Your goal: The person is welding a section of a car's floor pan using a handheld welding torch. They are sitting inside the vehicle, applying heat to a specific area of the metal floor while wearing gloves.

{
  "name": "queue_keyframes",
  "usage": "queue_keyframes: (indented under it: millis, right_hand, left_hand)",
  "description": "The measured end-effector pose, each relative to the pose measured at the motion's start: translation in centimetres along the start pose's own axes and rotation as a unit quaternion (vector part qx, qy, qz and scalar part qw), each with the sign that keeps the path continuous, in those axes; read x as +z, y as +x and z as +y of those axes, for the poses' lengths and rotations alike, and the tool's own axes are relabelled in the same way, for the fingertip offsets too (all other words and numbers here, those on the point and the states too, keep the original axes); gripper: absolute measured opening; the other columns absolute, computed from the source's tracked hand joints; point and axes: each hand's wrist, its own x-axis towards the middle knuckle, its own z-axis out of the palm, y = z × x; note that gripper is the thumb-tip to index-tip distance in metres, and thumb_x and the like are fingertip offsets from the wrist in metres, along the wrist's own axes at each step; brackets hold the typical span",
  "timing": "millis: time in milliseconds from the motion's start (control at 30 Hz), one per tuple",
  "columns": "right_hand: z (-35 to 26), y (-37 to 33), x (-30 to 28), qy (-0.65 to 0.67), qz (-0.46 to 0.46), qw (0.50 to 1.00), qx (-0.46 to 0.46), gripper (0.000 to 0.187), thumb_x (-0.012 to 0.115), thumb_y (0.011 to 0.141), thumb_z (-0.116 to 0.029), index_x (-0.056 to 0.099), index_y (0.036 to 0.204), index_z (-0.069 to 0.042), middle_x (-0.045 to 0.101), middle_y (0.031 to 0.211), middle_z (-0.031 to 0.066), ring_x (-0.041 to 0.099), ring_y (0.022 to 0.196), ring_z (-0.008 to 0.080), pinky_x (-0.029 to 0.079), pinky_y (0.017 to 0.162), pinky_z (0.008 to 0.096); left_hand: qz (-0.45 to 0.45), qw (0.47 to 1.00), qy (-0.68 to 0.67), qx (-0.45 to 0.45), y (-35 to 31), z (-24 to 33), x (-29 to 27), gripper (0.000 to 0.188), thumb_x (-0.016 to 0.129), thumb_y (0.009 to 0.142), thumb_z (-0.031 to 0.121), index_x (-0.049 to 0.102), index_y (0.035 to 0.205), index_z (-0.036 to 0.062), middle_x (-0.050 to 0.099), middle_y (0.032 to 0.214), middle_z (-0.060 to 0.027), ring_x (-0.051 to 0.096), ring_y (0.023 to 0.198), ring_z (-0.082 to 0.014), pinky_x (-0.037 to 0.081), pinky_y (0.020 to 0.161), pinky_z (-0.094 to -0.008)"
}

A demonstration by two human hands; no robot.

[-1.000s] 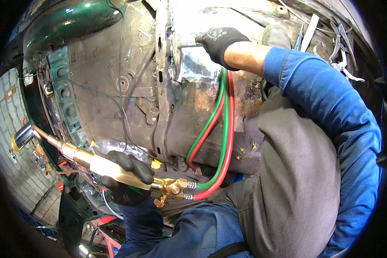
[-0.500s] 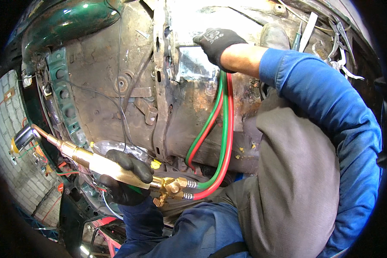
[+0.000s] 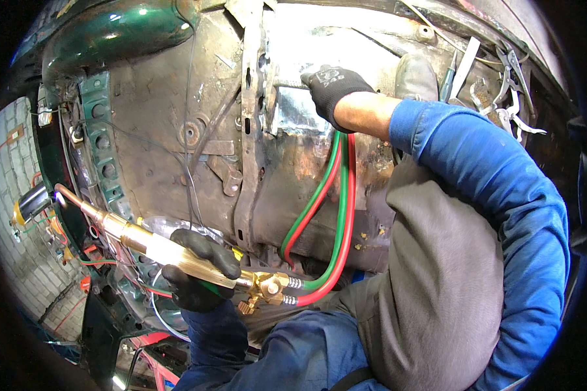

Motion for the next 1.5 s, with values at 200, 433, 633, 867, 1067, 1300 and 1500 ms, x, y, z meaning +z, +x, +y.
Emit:
queue_keyframes:
  millis: [200, 433, 633, 867, 1067, 1300, 1500]
  right_hand:
    - [0.4, -0.3, -0.4, 0.028, 0.001, 1.0, 0.003, 0.034, 0.064, 0.091, -0.003, 0.068, 0.124, -0.009, 0.074, 0.113, 0.0199, 0.073, 0.108, 0.038, 0.06, 0.09, 0.0473]
    - [1.5, -0.2, 0.2, 0.031, 0.014, 0.999, -0.013, 0.029, 0.059, 0.094, -0.004, 0.069, 0.121, -0.009, 0.074, 0.112, 0.0195, 0.073, 0.106, 0.0375, 0.06, 0.089, 0.0473]
    - [2.6, 0.4, 0.8, 0.018, 0.021, 0.999, -0.018, 0.031, 0.058, 0.095, -0.006, 0.069, 0.124, -0.01, 0.075, 0.11, 0.0195, 0.074, 0.103, 0.0379, 0.059, 0.088, 0.0479]
    - [4.3, 0.5, -0.4, 0.03, 0.067, 0.997, 0.013, 0.033, 0.053, 0.1, -0.01, 0.069, 0.128, -0.011, 0.075, 0.108, 0.0205, 0.074, 0.103, 0.0376, 0.059, 0.089, 0.0473]
    - [4.8, 1.4, -1.7, 0.025, 0.057, 0.998, 0.033, 0.033, 0.058, 0.095, -0.007, 0.07, 0.125, -0.007, 0.074, 0.119, 0.0215, 0.072, 0.113, 0.0379, 0.058, 0.096, 0.0479]
    - [7.1, 0.9, -2.0, 0.037, 0.008, 0.991, 0.128, 0.043, 0.051, 0.107, -0.037, 0.064, 0.141, -0.014, 0.07, 0.13, 0.0238, 0.069, 0.118, 0.0405, 0.052, 0.105, 0.0476]
    - [10.3, -0.6, 1.2, 0.053, 0.189, 0.976, 0.099, 0.045, 0.061, 0.101, -0.031, 0.061, 0.14, -0.009, 0.067, 0.13, 0.0264, 0.063, 0.122, 0.0441, 0.05, 0.106, 0.0494]
  left_hand:
    - [0.045, 0.999, 0.006, -0.015, 0.5, 0.1, 1.1, 0.057, 0.066, 0.103, 0.049, 0.055, 0.121, -0.0039, 0.071, 0.095, -0.0334, 0.074, 0.076, -0.0393, 0.063, 0.068, -0.0455]
    - [0.054, 0.999, 0.003, -0.005, 1.0, -0.6, 1.2, 0.056, 0.067, 0.103, 0.048, 0.055, 0.119, -0.0043, 0.071, 0.095, -0.034, 0.074, 0.071, -0.0346, 0.064, 0.061, -0.0375]
    - [0.061, 0.998, 0.012, 0.0, 1.2, -0.9, 1.1, 0.056, 0.065, 0.104, 0.048, 0.054, 0.119, -0.005, 0.071, 0.093, -0.0325, 0.073, 0.066, -0.0326, 0.063, 0.056, -0.036]
    - [0.06, 0.998, 0.008, -0.002, 1.4, -0.7, 1.3, 0.056, 0.065, 0.104, 0.048, 0.054, 0.12, -0.0046, 0.071, 0.09, -0.0317, 0.072, 0.063, -0.0305, 0.061, 0.054, -0.0335]
    - [0.015, 0.998, -0.058, -0.004, 0.2, -0.5, -0.6, 0.052, 0.055, 0.11, 0.043, 0.049, 0.131, -0.0045, 0.07, 0.101, -0.036, 0.073, 0.094, -0.0514, 0.062, 0.079, -0.0629]
    - [0.085, 0.996, 0.037, 0.02, 0.4, -0.5, 0.0, 0.051, 0.058, 0.107, 0.052, 0.053, 0.119, 0.0022, 0.071, 0.086, -0.027, 0.073, 0.071, -0.0369, 0.062, 0.067, -0.0488]
    - [0.111, 0.99, 0.086, -0.009, 1.4, -1.6, -0.1, 0.057, 0.062, 0.102, 0.06, 0.055, 0.111, 0.0035, 0.067, 0.075, -0.0176, 0.062, 0.052, -0.0244, 0.052, 0.049, -0.034]
